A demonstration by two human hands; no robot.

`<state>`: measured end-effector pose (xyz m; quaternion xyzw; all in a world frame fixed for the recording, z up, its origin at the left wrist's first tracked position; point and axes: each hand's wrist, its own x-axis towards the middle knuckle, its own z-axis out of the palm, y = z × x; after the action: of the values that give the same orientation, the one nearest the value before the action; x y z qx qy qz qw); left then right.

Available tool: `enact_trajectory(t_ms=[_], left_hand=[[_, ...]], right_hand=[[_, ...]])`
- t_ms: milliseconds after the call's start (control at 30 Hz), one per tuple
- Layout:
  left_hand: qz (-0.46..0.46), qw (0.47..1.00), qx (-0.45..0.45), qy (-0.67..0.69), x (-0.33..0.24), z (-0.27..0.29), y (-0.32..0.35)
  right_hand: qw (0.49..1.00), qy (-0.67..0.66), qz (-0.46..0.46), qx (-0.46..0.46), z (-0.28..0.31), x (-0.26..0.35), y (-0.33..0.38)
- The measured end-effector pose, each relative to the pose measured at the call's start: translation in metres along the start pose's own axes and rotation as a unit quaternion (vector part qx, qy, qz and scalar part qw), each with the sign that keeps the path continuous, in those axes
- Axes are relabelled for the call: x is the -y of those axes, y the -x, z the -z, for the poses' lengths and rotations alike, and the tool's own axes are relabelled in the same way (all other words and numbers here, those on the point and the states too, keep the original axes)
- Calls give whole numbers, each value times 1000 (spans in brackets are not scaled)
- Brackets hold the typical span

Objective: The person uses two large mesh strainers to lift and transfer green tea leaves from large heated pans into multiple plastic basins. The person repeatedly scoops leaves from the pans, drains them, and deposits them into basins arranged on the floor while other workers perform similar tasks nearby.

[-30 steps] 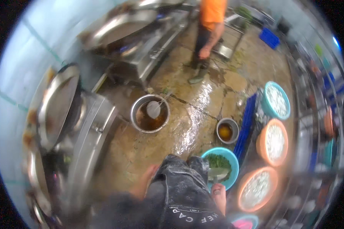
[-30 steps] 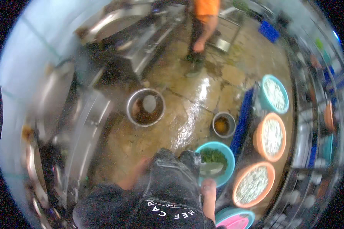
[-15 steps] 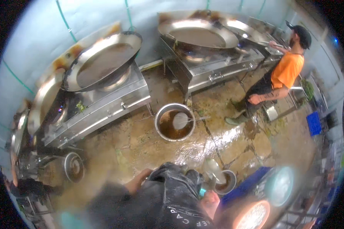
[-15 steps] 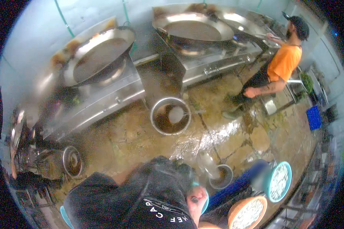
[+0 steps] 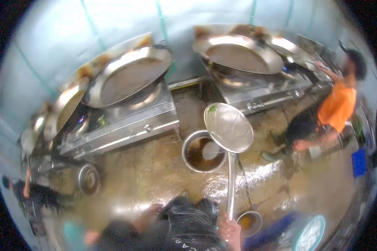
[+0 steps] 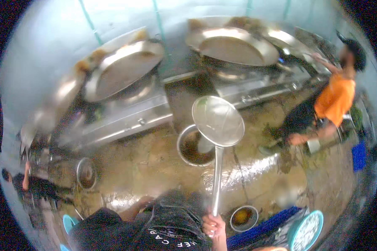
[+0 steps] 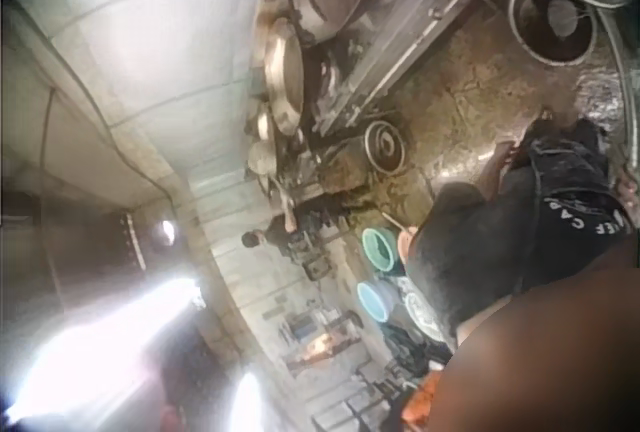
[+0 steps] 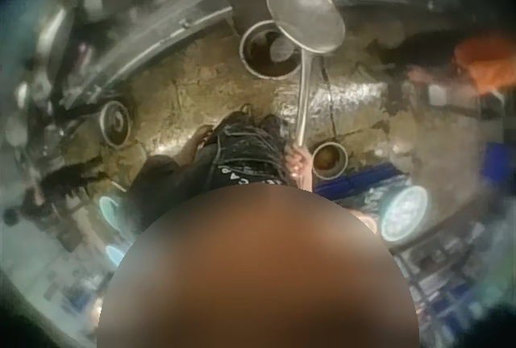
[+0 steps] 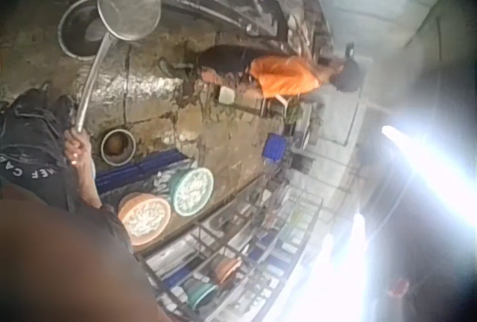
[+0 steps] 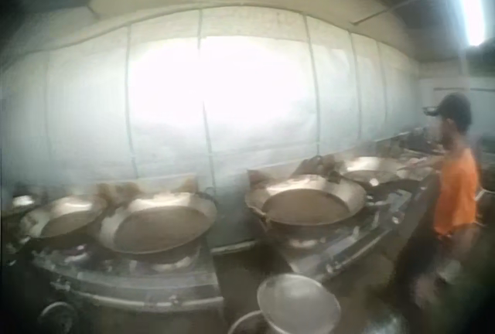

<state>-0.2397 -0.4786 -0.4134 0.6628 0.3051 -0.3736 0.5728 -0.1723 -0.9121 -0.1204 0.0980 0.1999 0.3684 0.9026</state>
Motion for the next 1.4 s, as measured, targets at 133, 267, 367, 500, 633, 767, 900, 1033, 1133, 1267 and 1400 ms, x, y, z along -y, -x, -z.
enact_trajectory(t_ms=[133, 267, 367, 500, 633, 767, 900, 1033, 1133, 1267, 1400], left_hand=[[-52, 998, -9, 21, 83, 13, -19], [-158, 969, -28, 186, 157, -2, -2], [-38, 986, -161, -16, 104, -24, -12], [1, 969, -246, -9, 127, -13, -12], [16, 956, -279, 89, 83, 5, 44], [32, 914, -316, 253, 76, 24, 70], [32, 816, -310, 487, 117, 9, 57], [41, 765, -362, 532, 133, -9, 67], [57, 731, -384, 561, 137, -37, 65], [92, 698, -403, 585, 144, -78, 51], [119, 645, -418, 629, 132, -108, 41]], right_hand=[[995, 77, -63, 8, -24, 9, -27], [971, 231, -67, 3, -46, 31, -69], [940, 336, -57, -8, -81, 33, -115], [868, 493, -6, -51, -123, 14, -190], [841, 540, -8, -12, -150, -19, -271], [895, 426, -101, 89, -163, -52, -341], [927, 308, -170, 130, -173, -110, -395], [923, 261, -222, 174, -174, -159, -441], [909, 274, -259, 179, -174, -189, -469], [899, 282, -294, 159, -173, -221, -496], [890, 283, -337, 118, -167, -255, -525]])
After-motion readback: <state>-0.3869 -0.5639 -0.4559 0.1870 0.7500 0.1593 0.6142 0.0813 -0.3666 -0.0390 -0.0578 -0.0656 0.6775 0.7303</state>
